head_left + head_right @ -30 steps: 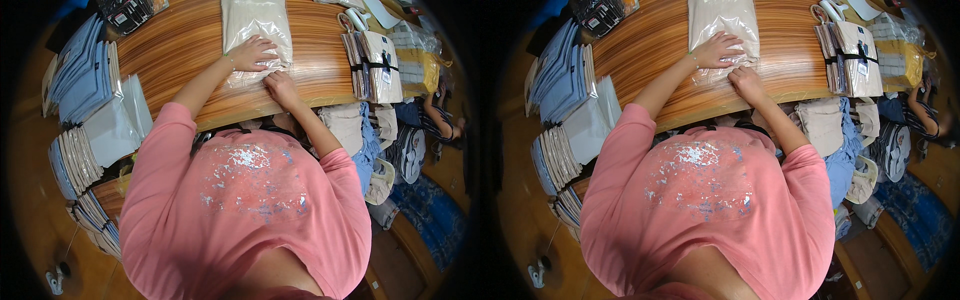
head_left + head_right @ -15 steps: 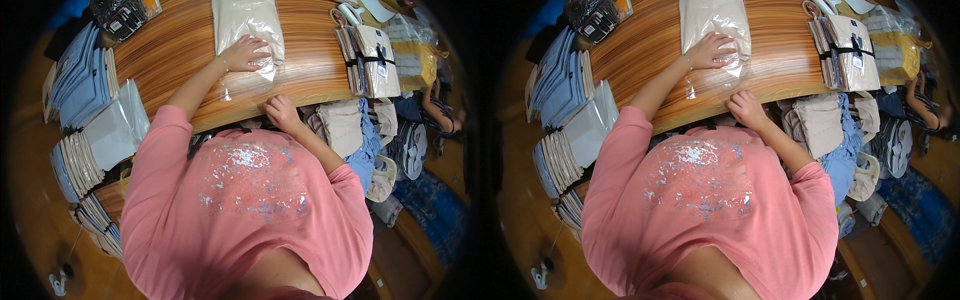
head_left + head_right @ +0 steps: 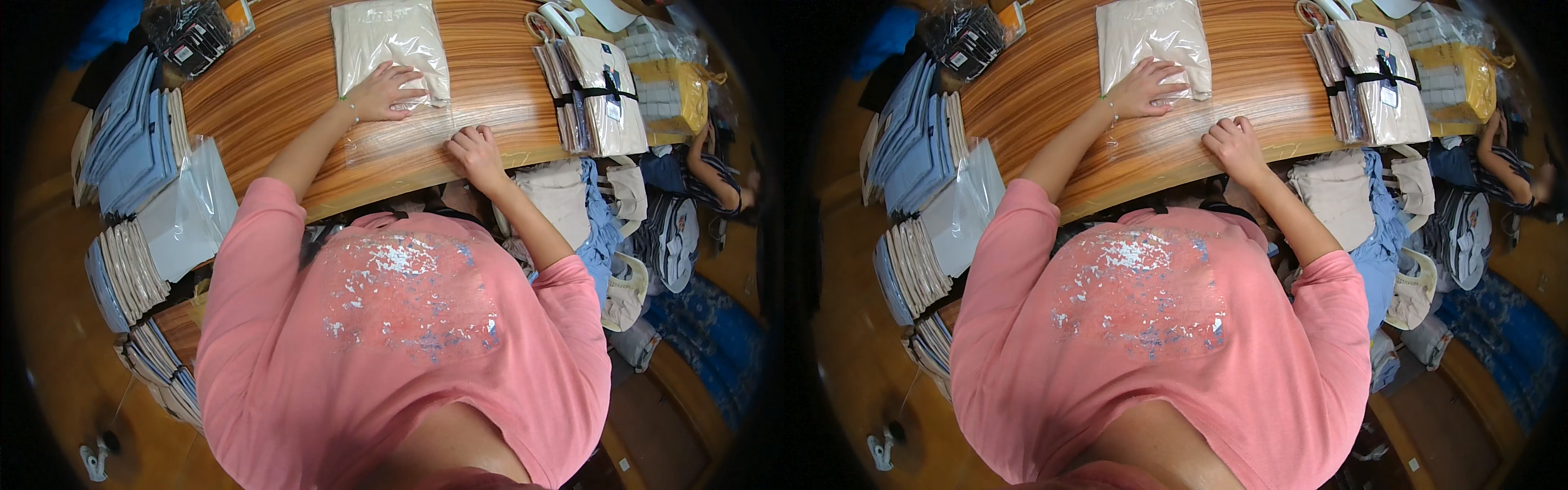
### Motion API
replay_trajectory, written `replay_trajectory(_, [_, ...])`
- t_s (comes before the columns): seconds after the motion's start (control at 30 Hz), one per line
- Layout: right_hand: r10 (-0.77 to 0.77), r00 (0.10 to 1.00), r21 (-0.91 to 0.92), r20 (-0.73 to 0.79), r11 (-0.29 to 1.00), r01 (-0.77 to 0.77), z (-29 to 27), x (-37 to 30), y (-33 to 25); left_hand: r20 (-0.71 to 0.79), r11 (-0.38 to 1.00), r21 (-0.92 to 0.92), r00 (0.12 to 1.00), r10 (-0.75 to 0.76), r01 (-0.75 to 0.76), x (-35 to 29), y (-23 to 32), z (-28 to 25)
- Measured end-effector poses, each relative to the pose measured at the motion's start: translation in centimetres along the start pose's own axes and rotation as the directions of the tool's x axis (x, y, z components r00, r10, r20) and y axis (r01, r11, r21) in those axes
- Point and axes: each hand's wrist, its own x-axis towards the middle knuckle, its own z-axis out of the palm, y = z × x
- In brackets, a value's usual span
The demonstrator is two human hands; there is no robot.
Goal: The person picks up a shirt, spreads it out on a table, folds the sides and sleeves inward, and places the folded shirt into a clear plastic bag.
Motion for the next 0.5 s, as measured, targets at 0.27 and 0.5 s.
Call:
replay_trajectory(0.27, [0.139, 0.989, 0.165, 0.052, 0.975, -0.145, 0.4, -3.1, -1.2, 0.076, 0.999, 0.006, 0.996, -0.055, 0.054, 0.4, 1.0, -0.9])
replay_trajectory(0.5, [0.308, 0.946, 0.335, -0.100, 0.906, -0.259, 1.0, -3.3, 3.3, 0.333, 0.994, 0.044, 0.937, -0.106, 0.097, 0.1, 3.9, -4.2])
